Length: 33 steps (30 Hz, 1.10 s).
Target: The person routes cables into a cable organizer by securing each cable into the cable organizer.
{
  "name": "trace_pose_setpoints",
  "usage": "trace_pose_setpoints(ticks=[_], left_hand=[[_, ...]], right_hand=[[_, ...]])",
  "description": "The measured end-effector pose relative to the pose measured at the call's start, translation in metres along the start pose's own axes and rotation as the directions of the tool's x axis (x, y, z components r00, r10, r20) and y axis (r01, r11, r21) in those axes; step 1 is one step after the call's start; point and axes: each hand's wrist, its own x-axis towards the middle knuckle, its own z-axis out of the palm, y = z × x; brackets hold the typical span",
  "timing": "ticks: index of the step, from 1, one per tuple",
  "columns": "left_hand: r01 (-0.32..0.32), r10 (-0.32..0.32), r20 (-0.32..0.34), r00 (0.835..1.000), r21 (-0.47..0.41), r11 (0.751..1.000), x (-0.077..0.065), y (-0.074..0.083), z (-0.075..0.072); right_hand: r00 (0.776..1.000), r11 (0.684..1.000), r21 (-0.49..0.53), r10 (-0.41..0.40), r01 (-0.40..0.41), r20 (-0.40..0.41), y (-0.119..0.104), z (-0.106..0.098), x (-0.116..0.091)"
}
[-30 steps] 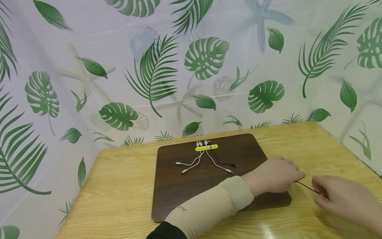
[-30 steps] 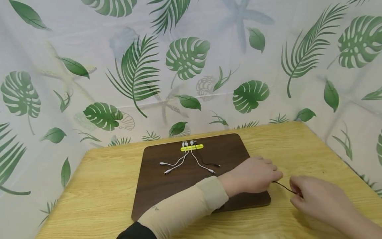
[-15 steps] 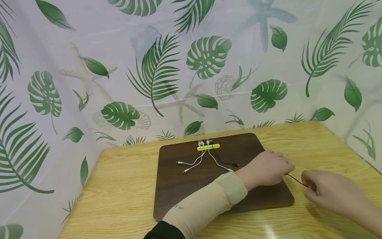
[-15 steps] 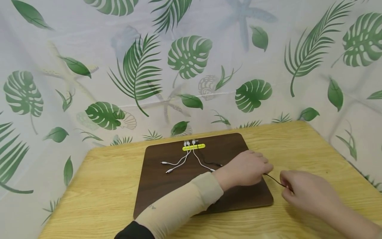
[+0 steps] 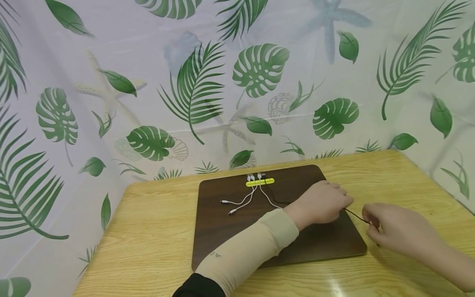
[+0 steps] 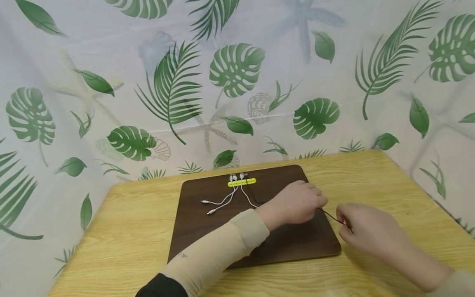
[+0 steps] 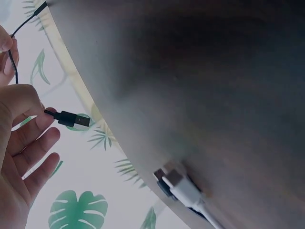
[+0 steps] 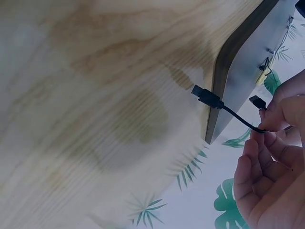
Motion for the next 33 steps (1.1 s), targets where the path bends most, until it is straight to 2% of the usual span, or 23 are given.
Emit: trace_pose_setpoints(ticks=[5, 16, 26, 33], left_hand=[[0.017, -0.017, 0.002, 1.000, -0.014, 1.000, -0.001, -0.006, 0.001], [0.043, -0.043, -0.006, 0.999, -0.001, 0.999, -0.009, -0.019, 0.006], [0.062, -0.062, -0.022, 0.998, 0.010, 0.998, -0.013, -0.033, 0.009], [0.091, -0.091, -0.003, 0.996, -0.002, 0.996, -0.017, -0.040, 0.011]], right_hand=[[1.000, 1.000, 0.022, -0.009, 0.008, 0.022, -0.001, 0.000, 0.007], [1.000, 1.000, 0.025, -0.017, 0.017, 0.015, -0.009, 0.001, 0.021], [0.999, 0.999, 0.020, -0.032, 0.033, -0.028, -0.016, 0.005, 0.036], [0.998, 0.999, 0.022, -0.048, 0.050, -0.049, -0.021, 0.005, 0.045]])
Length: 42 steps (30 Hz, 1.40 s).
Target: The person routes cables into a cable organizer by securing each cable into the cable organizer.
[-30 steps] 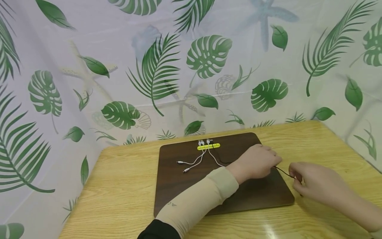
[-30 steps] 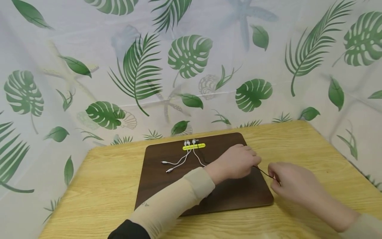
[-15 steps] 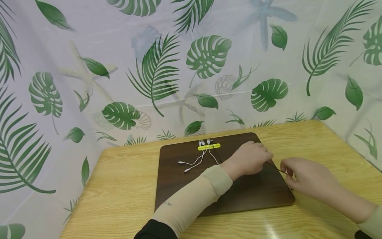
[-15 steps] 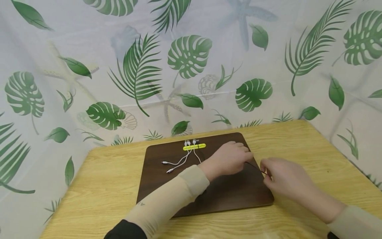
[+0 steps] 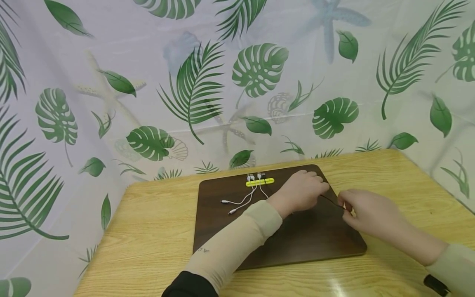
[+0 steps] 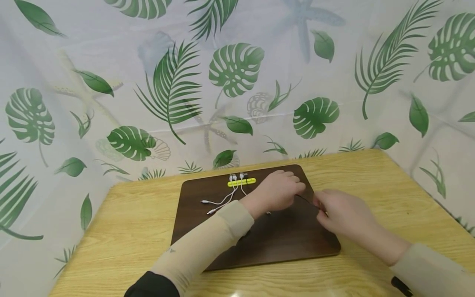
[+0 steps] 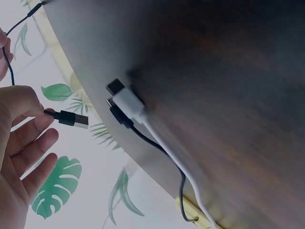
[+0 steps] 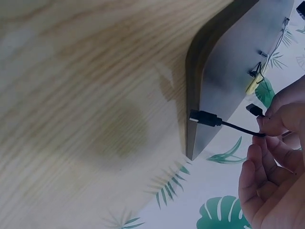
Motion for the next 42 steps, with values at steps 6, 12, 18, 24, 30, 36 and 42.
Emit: trace_pose_setpoints(ticks=[6, 12, 18, 24, 30, 36, 42], left_hand=[[0.012, -0.012, 0.002, 1.000, -0.002, 1.000, -0.003, -0.005, 0.003], [0.027, -0.027, 0.013, 1.000, -0.006, 1.000, -0.004, -0.013, 0.005], [0.036, -0.037, 0.016, 0.999, 0.016, 0.999, -0.008, -0.022, 0.005], [0.054, -0.054, 0.030, 0.998, 0.010, 0.999, -0.014, -0.030, 0.002], [0.053, -0.053, 0.016, 0.998, 0.015, 0.998, -0.019, -0.035, 0.002], [0.060, -0.060, -0.008, 0.998, 0.024, 0.998, -0.024, -0.041, 0.006], [0.078, -0.078, -0.022, 0.997, 0.009, 0.997, -0.028, -0.047, 0.011]], right_hand=[[1.000, 1.000, 0.001, 0.004, -0.004, 0.006, -0.003, 0.001, 0.007], [1.000, 1.000, 0.009, 0.008, -0.008, 0.006, -0.006, 0.002, 0.016], [1.000, 1.000, 0.013, -0.005, 0.005, -0.014, -0.012, 0.004, 0.025], [1.000, 1.000, 0.015, -0.011, 0.011, -0.018, -0.016, 0.005, 0.034], [1.000, 1.000, 0.020, -0.020, 0.021, -0.017, -0.016, 0.005, 0.042], [0.998, 0.998, 0.029, -0.055, 0.056, -0.035, -0.018, 0.004, 0.052], [0.996, 0.997, 0.013, -0.078, 0.078, -0.044, -0.022, 0.005, 0.061]])
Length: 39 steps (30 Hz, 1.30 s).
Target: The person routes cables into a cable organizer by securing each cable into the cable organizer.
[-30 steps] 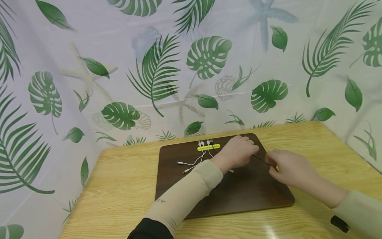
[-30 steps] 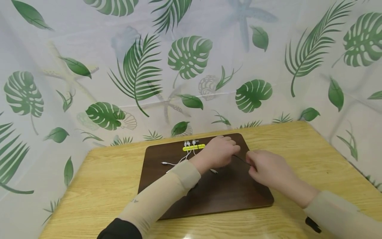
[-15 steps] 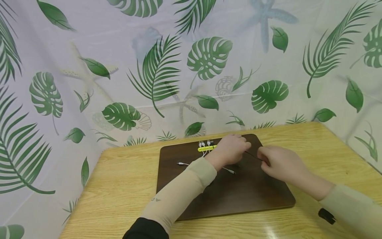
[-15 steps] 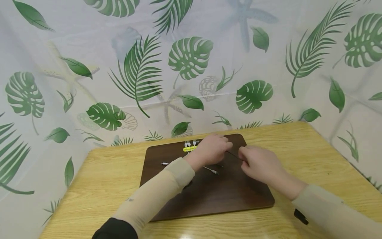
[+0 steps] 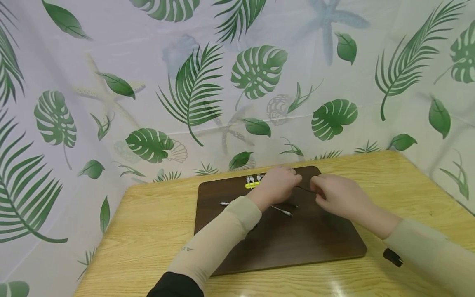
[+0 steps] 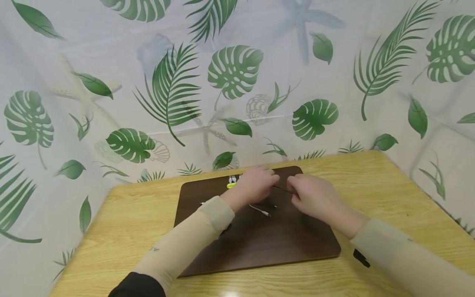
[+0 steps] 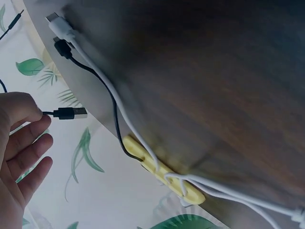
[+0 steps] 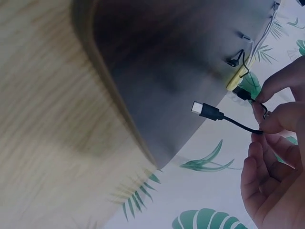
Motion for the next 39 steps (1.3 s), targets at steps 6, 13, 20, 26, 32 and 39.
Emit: trace_pose_setpoints(ticks=[6, 13, 20, 26, 32, 39], left_hand=[[0.031, -0.031, 0.025, 0.999, 0.006, 0.999, -0.004, -0.007, 0.001], [0.045, -0.046, 0.030, 0.999, 0.028, 0.999, -0.005, -0.017, 0.002], [0.054, -0.055, 0.002, 0.999, 0.045, 0.998, -0.006, -0.024, 0.003], [0.064, -0.064, -0.032, 0.997, 0.028, 0.998, -0.006, -0.030, 0.007], [0.081, -0.080, -0.042, 0.996, 0.019, 0.997, -0.008, -0.034, 0.013], [0.120, -0.120, -0.045, 0.992, -0.002, 0.993, -0.010, -0.041, 0.021]], right_hand=[[0.999, 1.000, -0.005, -0.023, 0.023, -0.032, -0.004, 0.004, 0.010], [0.997, 0.999, -0.024, -0.041, 0.040, -0.060, -0.006, 0.006, 0.018], [0.994, 0.997, -0.039, -0.073, 0.070, -0.077, -0.006, 0.007, 0.026], [0.994, 0.997, -0.039, -0.072, 0.069, -0.077, -0.004, 0.011, 0.032], [0.992, 0.993, -0.078, -0.092, 0.085, -0.090, -0.005, 0.018, 0.040], [0.987, 0.991, -0.096, -0.107, 0.096, -0.117, -0.006, 0.027, 0.050]])
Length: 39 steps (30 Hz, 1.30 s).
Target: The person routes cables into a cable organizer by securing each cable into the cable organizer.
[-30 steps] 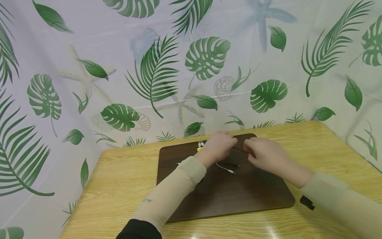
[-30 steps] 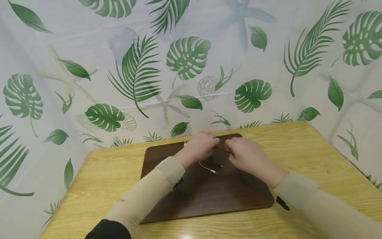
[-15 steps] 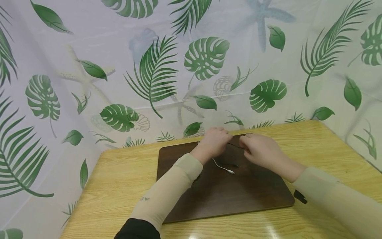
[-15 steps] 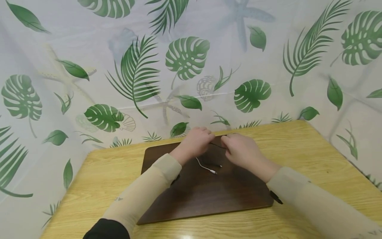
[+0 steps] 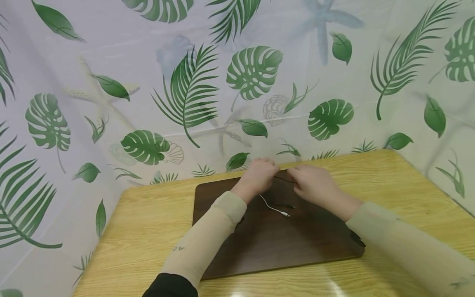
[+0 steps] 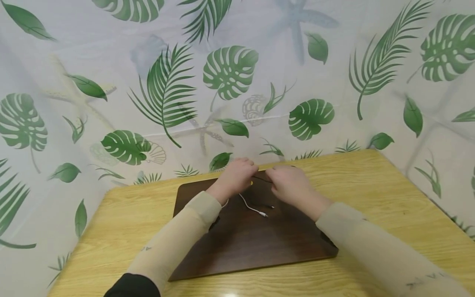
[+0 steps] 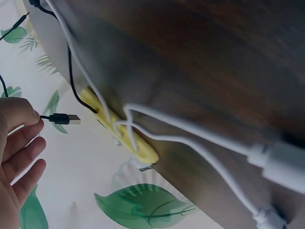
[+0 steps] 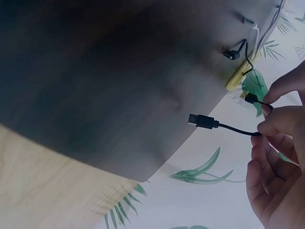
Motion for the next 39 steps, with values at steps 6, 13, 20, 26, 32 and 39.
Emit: trace_pose_setpoints(ticks=[6, 13, 20, 26, 32, 39], left_hand=[[0.025, -0.025, 0.040, 0.999, -0.003, 1.000, -0.002, -0.003, 0.005], [0.042, -0.043, 0.076, 0.996, 0.018, 0.999, -0.003, -0.007, 0.011], [0.042, -0.044, 0.063, 0.997, 0.039, 0.998, -0.006, -0.007, 0.016], [0.046, -0.048, 0.067, 0.997, 0.022, 0.999, -0.007, -0.006, 0.020], [0.057, -0.056, 0.072, 0.996, -0.012, 0.998, -0.006, -0.006, 0.025], [0.065, -0.061, 0.076, 0.995, -0.054, 0.996, -0.005, -0.005, 0.026]], right_hand=[[1.000, 1.000, 0.002, -0.006, 0.005, 0.013, -0.004, 0.004, 0.004], [0.999, 1.000, -0.010, -0.012, 0.012, 0.046, -0.007, 0.010, 0.010], [0.997, 1.000, -0.025, -0.009, 0.011, 0.081, -0.010, 0.018, 0.008], [0.997, 0.999, -0.037, -0.023, 0.026, 0.072, -0.013, 0.023, 0.005], [0.996, 0.999, -0.034, -0.028, 0.031, 0.079, -0.016, 0.026, 0.003], [0.996, 0.999, -0.042, -0.027, 0.031, 0.083, -0.018, 0.028, 0.000]])
